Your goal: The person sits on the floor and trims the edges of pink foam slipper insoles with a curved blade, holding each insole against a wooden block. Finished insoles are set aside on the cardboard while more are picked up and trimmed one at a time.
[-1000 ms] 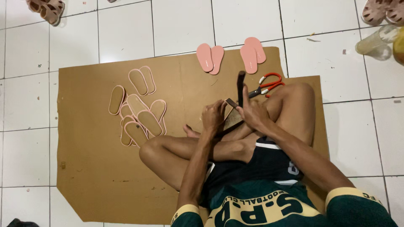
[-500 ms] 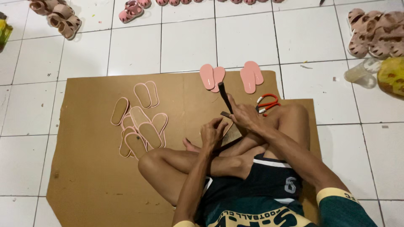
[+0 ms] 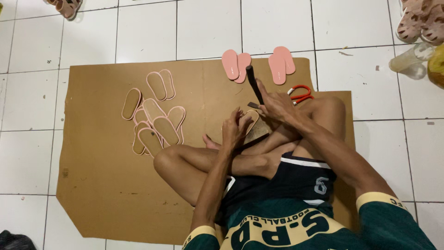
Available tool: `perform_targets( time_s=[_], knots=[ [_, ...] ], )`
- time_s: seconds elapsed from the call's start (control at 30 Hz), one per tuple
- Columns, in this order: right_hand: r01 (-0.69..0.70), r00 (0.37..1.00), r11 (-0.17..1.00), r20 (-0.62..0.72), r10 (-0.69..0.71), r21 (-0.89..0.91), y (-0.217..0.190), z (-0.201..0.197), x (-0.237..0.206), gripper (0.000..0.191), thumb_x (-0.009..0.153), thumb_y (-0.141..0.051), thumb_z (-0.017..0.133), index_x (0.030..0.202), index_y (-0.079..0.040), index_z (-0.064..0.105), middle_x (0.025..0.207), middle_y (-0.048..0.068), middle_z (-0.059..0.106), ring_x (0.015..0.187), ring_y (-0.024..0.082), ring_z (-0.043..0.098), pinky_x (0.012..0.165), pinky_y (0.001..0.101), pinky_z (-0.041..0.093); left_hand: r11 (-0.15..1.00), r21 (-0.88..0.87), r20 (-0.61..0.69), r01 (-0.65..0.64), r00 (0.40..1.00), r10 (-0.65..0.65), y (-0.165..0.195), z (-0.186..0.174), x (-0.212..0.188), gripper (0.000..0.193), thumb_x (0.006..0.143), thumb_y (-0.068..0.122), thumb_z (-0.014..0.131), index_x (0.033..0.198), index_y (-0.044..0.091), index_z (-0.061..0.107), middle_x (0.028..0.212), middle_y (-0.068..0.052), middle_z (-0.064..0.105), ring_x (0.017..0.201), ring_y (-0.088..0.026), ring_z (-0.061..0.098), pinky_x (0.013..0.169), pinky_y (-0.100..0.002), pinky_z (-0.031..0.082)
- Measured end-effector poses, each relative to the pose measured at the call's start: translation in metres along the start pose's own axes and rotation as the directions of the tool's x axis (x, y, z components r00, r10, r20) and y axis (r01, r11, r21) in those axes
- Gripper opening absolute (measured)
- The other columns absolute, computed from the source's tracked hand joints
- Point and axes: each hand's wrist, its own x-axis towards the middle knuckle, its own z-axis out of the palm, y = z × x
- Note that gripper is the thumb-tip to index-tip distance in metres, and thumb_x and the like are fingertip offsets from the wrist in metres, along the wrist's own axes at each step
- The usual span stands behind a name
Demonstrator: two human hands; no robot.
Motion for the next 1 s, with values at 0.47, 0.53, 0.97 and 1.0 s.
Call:
perform_targets(
  time_s=[0.47,0.53,0.97,1.0],
  knots=[
    [0.009,0.991,0.997,0.131,0.001,-0.071,-0.009,0.022,-0.010,0.090,0.090,-0.023,0.068,0.159,-0.007,0.014,0.064,0.020,0.066,0.055,0.042,0.065,0.051,0.0513,0.052,0.960,0.258,0.043,0.106,0.992,-0.121,-0.014,0.003,0.002,0.043,0.087,0.037,0.079,0.107,-0.001,0.076,0.094,-0.023,0.076,0.087,-0.036,0.077,0.077,-0.042,0.060],
    [-0.033,0.990,0.998,0.132,0.039,-0.053,-0.011,0.017,-0.015,0.088,0.092,-0.029,0.069,0.160,-0.008,0.016,0.062,0.020,0.065,0.053,0.042,0.064,0.050,0.0511,0.051,0.972,0.223,0.049,0.068,0.996,-0.081,-0.019,0.001,-0.003,0.048,0.086,0.038,0.080,0.112,-0.002,0.073,0.098,-0.024,0.075,0.091,-0.037,0.076,0.079,-0.042,0.059],
    [0.072,0.997,0.995,0.016,-0.071,-0.073,-0.006,0.046,0.002,0.094,0.087,-0.023,0.073,0.161,-0.006,0.018,0.066,0.019,0.067,0.059,0.042,0.066,0.053,0.0531,0.051,0.948,0.319,0.052,-0.001,0.999,-0.017,-0.023,-0.004,-0.010,0.033,0.087,0.033,0.077,0.103,0.005,0.073,0.084,-0.010,0.071,0.086,-0.030,0.067,0.090,-0.043,0.045],
    [0.086,0.996,0.993,0.031,-0.084,-0.077,-0.007,0.049,-0.004,0.094,0.089,-0.023,0.073,0.162,-0.004,0.017,0.066,0.020,0.067,0.059,0.042,0.066,0.053,0.0532,0.052,0.950,0.313,0.042,-0.014,0.999,0.001,-0.022,-0.005,-0.011,0.032,0.088,0.032,0.076,0.104,0.005,0.073,0.085,-0.010,0.071,0.088,-0.030,0.067,0.090,-0.044,0.044]
  ],
)
